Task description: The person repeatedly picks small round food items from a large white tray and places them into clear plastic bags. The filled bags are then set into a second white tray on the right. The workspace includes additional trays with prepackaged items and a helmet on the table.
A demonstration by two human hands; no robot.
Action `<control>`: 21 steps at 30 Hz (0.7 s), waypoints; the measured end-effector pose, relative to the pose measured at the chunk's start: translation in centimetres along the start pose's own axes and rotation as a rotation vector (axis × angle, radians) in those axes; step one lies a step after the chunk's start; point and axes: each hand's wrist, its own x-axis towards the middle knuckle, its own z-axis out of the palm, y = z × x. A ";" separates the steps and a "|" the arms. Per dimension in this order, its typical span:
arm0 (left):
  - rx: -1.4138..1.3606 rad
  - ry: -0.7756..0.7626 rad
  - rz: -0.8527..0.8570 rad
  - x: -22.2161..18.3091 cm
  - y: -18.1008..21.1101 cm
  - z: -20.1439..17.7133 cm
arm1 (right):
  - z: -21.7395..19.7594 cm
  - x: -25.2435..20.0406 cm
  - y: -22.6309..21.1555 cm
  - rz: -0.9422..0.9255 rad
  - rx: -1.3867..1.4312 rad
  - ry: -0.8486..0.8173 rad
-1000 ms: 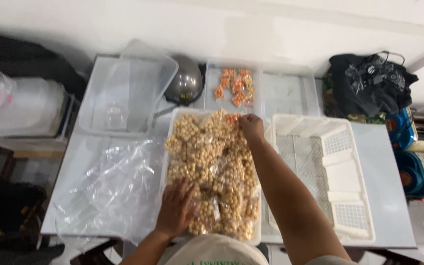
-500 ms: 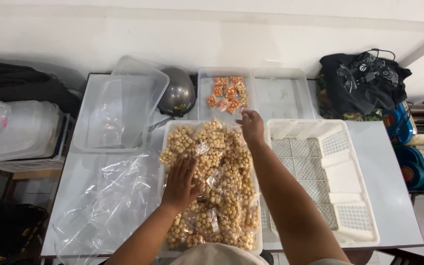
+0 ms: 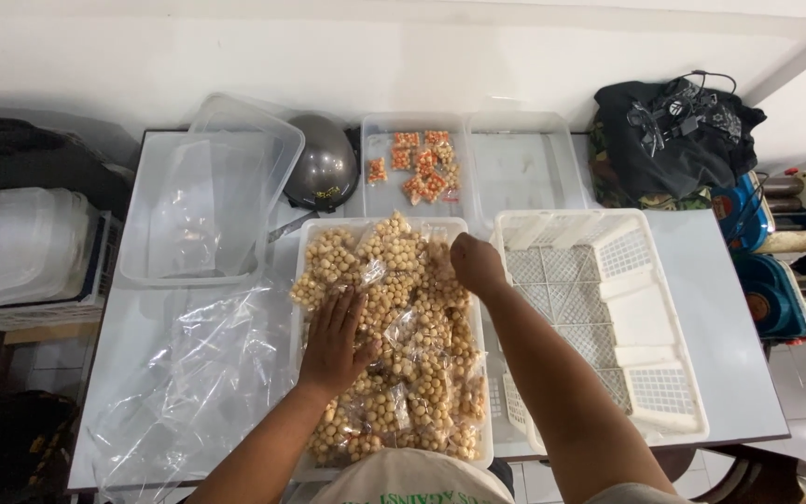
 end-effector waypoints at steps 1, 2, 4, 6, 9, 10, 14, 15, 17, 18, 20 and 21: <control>-0.002 -0.004 0.000 -0.1 0.0 0.0 | -0.6 -0.3 0.4 0.003 0.000 -0.003; 0.002 -0.018 -0.003 -0.2 0.1 0.0 | -1.1 -0.5 0.8 -0.009 0.222 0.025; 0.006 -0.026 -0.007 0.0 -0.1 -0.2 | -2.5 -0.8 0.8 -0.026 0.442 0.055; -0.003 -0.049 -0.021 -0.1 0.0 -0.1 | -3.8 -2.0 0.6 0.176 1.212 -0.189; -0.067 -0.028 0.006 -0.3 0.1 -0.9 | -7.5 -4.9 -1.8 0.159 1.444 -0.288; -0.068 -0.025 0.006 -0.1 0.0 -0.7 | -6.7 -4.3 -1.0 0.157 1.442 -0.287; -0.027 0.045 0.031 -0.1 -0.7 0.8 | -9.1 -5.6 -3.0 0.083 1.059 -0.273; 0.010 0.081 0.045 0.0 -1.0 1.3 | -11.4 -6.4 -4.9 -0.031 0.789 -0.266; 0.010 0.096 0.051 -0.2 -0.9 1.4 | -8.2 -5.2 -2.1 0.001 0.431 -0.252; 0.012 0.116 0.054 -0.1 -0.9 1.3 | -6.8 -4.4 -0.8 0.026 0.074 -0.232; 0.006 0.127 0.059 -0.1 -1.1 1.6 | -7.8 -7.0 -3.2 -0.006 -0.013 -0.295; 0.002 0.136 0.063 0.0 -1.2 1.8 | -8.4 -8.3 -4.4 -0.040 -0.099 -0.358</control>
